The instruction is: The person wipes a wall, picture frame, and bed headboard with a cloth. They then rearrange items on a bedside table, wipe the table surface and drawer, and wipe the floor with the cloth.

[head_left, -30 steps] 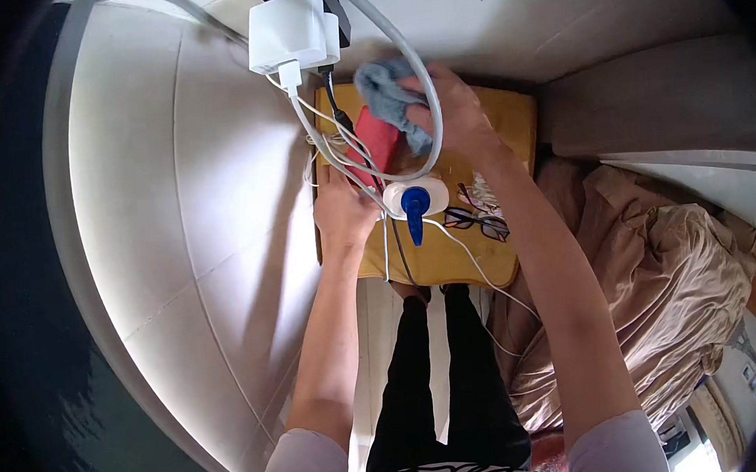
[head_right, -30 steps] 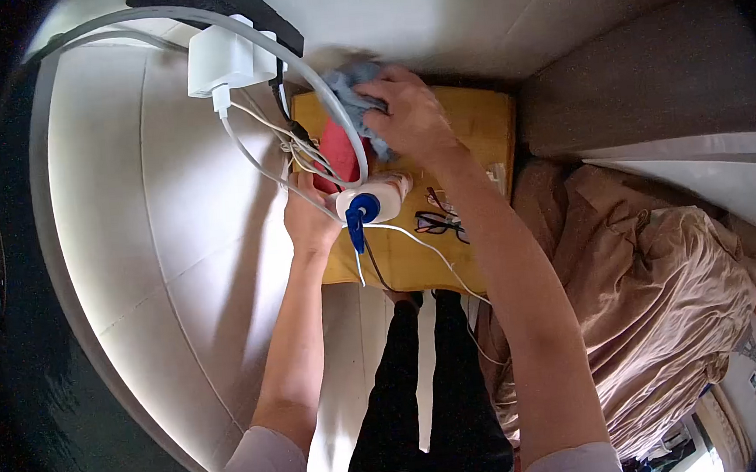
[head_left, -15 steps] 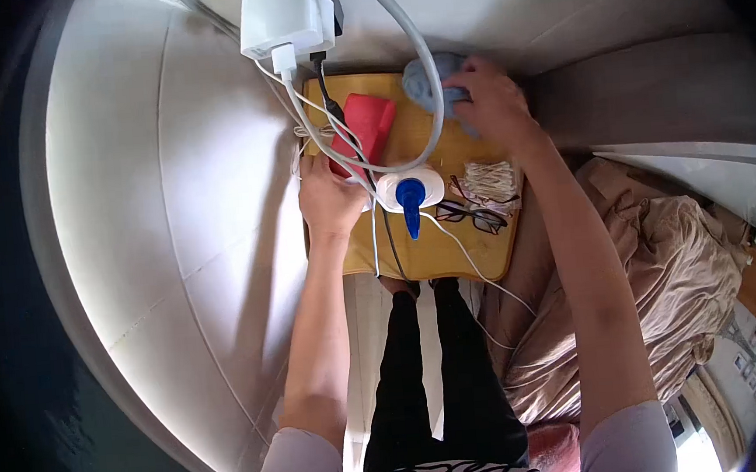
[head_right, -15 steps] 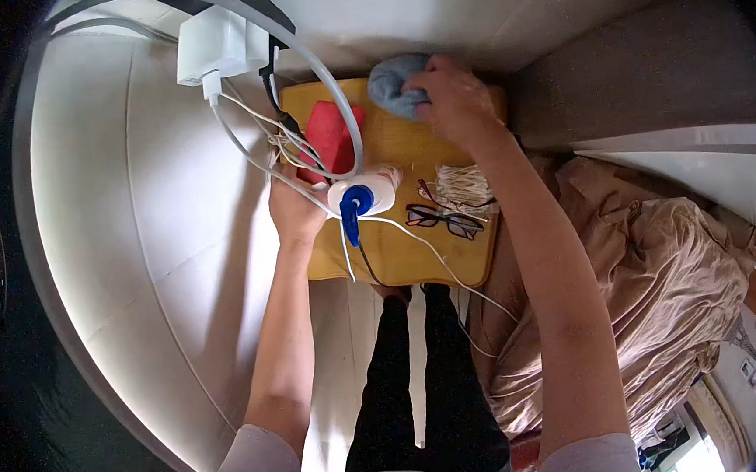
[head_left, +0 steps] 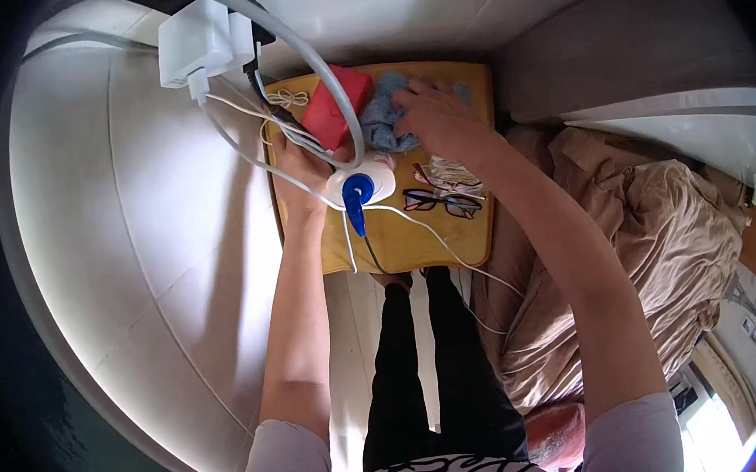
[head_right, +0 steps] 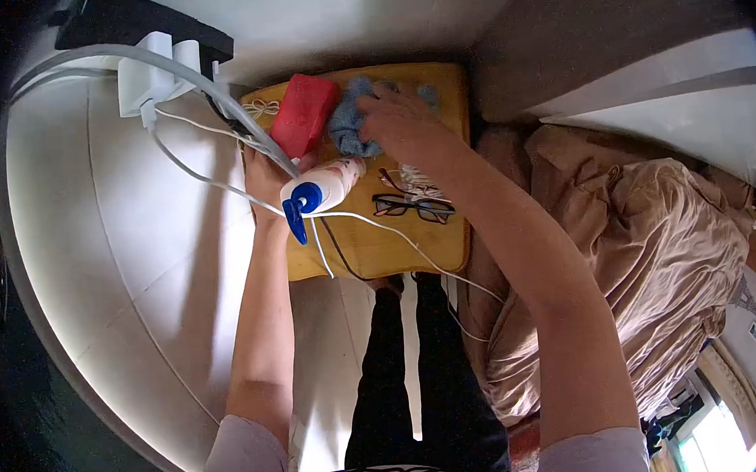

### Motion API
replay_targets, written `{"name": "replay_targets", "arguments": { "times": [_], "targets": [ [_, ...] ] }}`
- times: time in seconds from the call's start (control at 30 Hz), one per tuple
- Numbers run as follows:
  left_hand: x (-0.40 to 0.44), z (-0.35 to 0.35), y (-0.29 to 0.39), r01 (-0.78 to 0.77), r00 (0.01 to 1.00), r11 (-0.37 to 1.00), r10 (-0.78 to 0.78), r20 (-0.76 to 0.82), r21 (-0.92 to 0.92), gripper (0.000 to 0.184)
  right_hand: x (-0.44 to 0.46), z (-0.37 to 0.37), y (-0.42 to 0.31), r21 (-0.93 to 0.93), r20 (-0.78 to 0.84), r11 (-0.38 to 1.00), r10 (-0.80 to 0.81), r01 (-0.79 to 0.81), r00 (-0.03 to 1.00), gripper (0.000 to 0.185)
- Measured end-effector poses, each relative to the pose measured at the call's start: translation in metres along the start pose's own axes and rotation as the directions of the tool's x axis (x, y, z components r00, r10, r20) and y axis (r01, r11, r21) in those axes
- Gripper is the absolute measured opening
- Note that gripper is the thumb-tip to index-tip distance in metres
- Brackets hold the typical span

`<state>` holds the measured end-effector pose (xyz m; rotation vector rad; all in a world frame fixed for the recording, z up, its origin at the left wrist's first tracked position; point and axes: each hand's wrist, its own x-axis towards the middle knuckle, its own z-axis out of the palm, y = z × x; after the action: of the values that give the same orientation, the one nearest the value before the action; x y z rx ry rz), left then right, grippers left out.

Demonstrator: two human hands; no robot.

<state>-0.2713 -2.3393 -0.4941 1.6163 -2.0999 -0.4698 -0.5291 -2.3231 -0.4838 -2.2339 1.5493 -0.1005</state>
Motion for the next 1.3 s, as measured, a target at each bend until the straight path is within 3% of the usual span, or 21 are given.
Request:
{"name": "replay_targets", "arguments": {
  "times": [0.13,0.23,0.3,0.33,0.4,0.43,0.53,0.57,0.67,0.7,0.77,0.8,0.9,0.93,1.0,1.07,1.1,1.17,1.2,1.23,1.3],
  "targets": [
    [-0.009,-0.004,0.005,0.032,0.998,0.984,-0.041,-0.048,-0.175,0.066,-0.004,-0.005,0.010,0.075,0.017,0.996,0.048,-0.049,0.999,0.037],
    [-0.030,-0.011,0.000,0.051,0.991,0.996,-0.059,-0.119,-0.068,0.059,-0.007,-0.041,0.009,0.116,0.060,0.974,0.188,-0.194,0.980,0.035],
    [-0.049,-0.013,-0.004,0.063,0.986,0.998,-0.064,-0.151,-0.014,0.056,-0.006,-0.037,0.010,0.156,0.048,0.970,0.181,-0.187,0.982,0.034],
    [-0.059,-0.013,-0.006,0.185,0.965,0.962,-0.217,-0.150,-0.200,0.050,-0.004,-0.034,0.010,0.194,0.031,0.965,0.174,-0.176,0.984,0.032],
    [-0.081,-0.009,-0.011,0.387,0.865,0.748,-0.497,-0.068,-0.540,0.039,-0.004,-0.023,0.007,0.229,0.013,0.959,0.171,-0.169,0.985,0.031],
    [-0.092,-0.007,-0.013,0.388,0.867,0.748,-0.495,-0.063,-0.539,0.039,-0.004,-0.012,0.000,0.156,0.003,0.983,0.098,-0.097,0.995,0.030],
    [-0.120,-0.016,-0.021,0.572,0.748,0.514,-0.646,0.150,-0.640,0.026,-0.006,0.006,-0.014,0.029,0.000,0.998,-0.056,0.056,0.998,0.028],
    [-0.125,-0.021,-0.021,0.575,0.748,0.521,-0.648,0.145,-0.631,0.026,-0.007,0.002,-0.014,-0.017,0.017,0.999,-0.043,0.043,0.999,0.028],
    [-0.132,-0.021,-0.008,0.560,0.625,0.285,-0.762,0.170,-0.778,0.023,-0.008,-0.019,-0.004,-0.121,0.047,0.993,-0.013,0.018,0.999,0.028],
    [-0.135,-0.023,-0.006,0.559,0.623,0.281,-0.763,0.171,-0.780,0.023,-0.010,-0.027,0.000,-0.031,0.021,0.997,0.072,-0.071,0.997,0.029],
    [-0.141,-0.030,0.001,0.588,0.549,0.142,-0.793,0.264,-0.796,0.021,-0.014,-0.041,0.008,0.152,-0.009,0.959,0.241,-0.237,0.970,0.030],
    [-0.143,-0.034,0.005,0.599,0.512,0.073,-0.800,0.312,-0.797,0.022,-0.020,-0.047,0.010,0.150,-0.009,0.960,0.242,-0.238,0.970,0.030],
    [-0.154,-0.048,0.027,0.607,0.505,-0.018,-0.763,0.403,-0.794,0.023,-0.056,-0.060,0.008,0.507,-0.348,0.839,0.410,-0.199,0.843,0.032],
    [-0.158,-0.049,0.035,0.611,0.501,-0.063,-0.741,0.447,-0.789,0.024,-0.070,-0.064,0.006,0.506,-0.349,0.839,0.412,-0.201,0.841,0.032],
    [-0.171,-0.050,0.050,0.610,0.514,-0.102,-0.704,0.490,-0.786,0.025,-0.103,-0.072,-0.004,0.774,-0.374,0.631,0.535,-0.063,0.758,0.034],
    [-0.179,-0.047,0.064,0.609,0.538,-0.178,-0.624,0.567,-0.773,0.029,-0.137,-0.077,-0.016,0.905,-0.242,0.418,0.667,-0.084,0.705,0.032],
    [-0.177,-0.045,0.075,0.614,0.538,-0.177,-0.620,0.571,-0.769,0.029,-0.154,-0.077,-0.019,0.932,-0.220,0.356,0.705,-0.068,0.675,0.032],
    [-0.173,-0.043,0.100,0.670,0.598,-0.176,-0.448,0.665,-0.721,0.033,-0.188,-0.073,-0.028,0.955,-0.193,0.292,0.744,-0.051,0.639,0.032],
    [-0.165,-0.042,0.115,0.672,0.599,-0.176,-0.441,0.668,-0.719,0.033,-0.206,-0.070,-0.034,0.986,-0.055,0.135,0.811,-0.095,0.583,0.032],
    [-0.155,-0.038,0.127,0.717,0.602,-0.099,-0.409,0.685,-0.690,0.033,-0.221,-0.065,-0.040,0.992,0.087,-0.024,0.851,-0.128,0.518,0.031],
    [-0.128,-0.032,0.151,0.781,0.601,0.067,-0.348,0.719,-0.621,0.034,-0.248,-0.050,-0.049,0.984,0.139,-0.067,0.867,-0.164,0.478,0.032]
  ]
}}
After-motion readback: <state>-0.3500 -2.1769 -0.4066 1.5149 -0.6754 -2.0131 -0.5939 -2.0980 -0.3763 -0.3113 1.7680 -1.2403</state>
